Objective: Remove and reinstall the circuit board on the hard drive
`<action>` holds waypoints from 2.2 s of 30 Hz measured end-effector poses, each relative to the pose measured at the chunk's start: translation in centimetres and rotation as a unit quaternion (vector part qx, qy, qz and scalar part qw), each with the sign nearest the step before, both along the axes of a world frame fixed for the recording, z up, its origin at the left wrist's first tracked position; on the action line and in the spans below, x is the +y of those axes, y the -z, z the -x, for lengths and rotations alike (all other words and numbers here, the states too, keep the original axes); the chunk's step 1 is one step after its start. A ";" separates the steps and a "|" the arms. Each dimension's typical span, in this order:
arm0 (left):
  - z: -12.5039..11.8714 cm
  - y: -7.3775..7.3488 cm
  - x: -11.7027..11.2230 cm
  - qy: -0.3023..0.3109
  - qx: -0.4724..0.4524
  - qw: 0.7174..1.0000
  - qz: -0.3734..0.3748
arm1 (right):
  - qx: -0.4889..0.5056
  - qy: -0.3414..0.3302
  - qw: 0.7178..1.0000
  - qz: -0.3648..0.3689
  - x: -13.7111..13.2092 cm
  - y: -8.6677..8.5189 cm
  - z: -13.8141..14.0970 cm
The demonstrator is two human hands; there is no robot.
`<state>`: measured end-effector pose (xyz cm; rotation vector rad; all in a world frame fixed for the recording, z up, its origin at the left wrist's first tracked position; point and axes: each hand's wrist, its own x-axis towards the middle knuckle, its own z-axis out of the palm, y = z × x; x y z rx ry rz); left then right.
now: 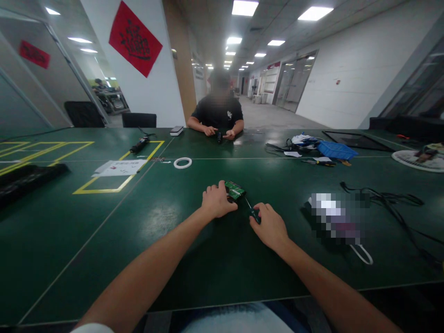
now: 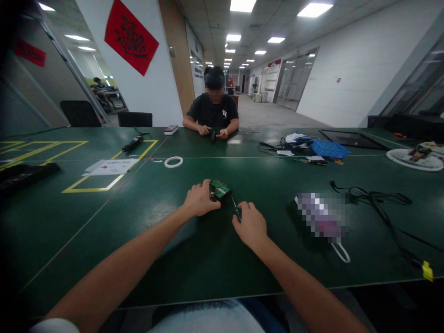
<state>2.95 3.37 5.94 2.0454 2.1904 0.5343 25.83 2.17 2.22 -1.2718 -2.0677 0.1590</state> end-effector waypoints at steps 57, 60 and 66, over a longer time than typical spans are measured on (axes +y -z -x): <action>-1.6 1.9 -5.5 0.264 -0.060 0.962 0.018 | 0.434 0.274 0.706 0.489 19.5 -10.8 -26.2; -1.7 2.0 -5.5 0.264 -0.058 0.963 0.012 | 0.398 0.301 0.707 0.500 21.1 -10.7 -27.3; -1.7 1.9 -5.4 0.264 -0.058 0.963 0.018 | 0.363 0.348 0.669 0.547 22.6 -10.5 -27.5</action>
